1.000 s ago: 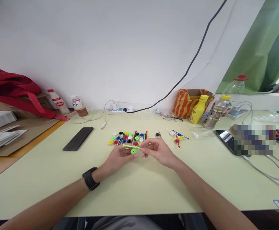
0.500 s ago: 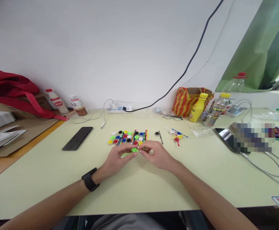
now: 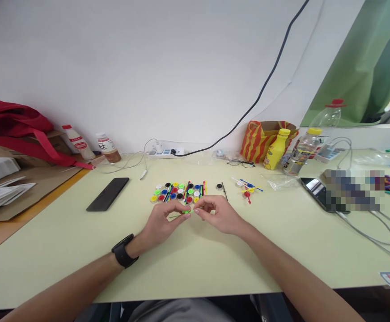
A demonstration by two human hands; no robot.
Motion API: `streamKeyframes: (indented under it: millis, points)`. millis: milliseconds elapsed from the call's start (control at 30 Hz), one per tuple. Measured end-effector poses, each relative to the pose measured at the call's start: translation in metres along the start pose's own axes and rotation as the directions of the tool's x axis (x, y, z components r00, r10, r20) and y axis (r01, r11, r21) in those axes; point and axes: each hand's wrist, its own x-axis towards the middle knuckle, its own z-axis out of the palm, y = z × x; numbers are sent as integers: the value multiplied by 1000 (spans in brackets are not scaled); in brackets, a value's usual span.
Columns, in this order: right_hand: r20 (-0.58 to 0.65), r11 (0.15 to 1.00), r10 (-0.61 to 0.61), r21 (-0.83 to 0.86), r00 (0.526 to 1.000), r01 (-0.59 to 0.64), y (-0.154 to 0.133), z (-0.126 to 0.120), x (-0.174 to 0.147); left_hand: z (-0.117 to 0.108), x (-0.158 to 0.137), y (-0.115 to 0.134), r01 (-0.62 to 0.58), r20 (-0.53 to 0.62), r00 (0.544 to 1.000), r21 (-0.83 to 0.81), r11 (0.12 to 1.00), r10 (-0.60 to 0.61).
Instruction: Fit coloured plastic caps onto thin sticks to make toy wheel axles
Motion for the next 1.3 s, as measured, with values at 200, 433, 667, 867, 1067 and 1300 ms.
streamKeyframes:
  millis: [200, 433, 667, 867, 1067, 1300]
  points:
    - [-14, 996, 32, 78, 999, -31, -1, 0, 1, 3, 0, 2, 16, 38, 999, -154, 988, -10]
    - [-155, 973, 32, 230, 987, 4, 8, -1, 5, 5, 1, 2, 197, 146, 978, -385, 901, -152]
    - [-218, 991, -132, -12, 967, 133, 6, 2, -2, 3, 5, -9, 300, 52, 947, -505, 809, -318]
    - [-174, 990, -84, 97, 981, 102, 5, 13, -6, 1, 5, -5, 309, 43, 938, -553, 774, -344]
    - [-44, 992, 23, 125, 999, -17, 7, 6, -1, 3, 4, -7, 298, 11, 937, -547, 782, -349]
    - [-51, 965, -29, 257, 998, 41, 0, 13, 0, 4, 4, -7, 299, 65, 947, -544, 784, -315]
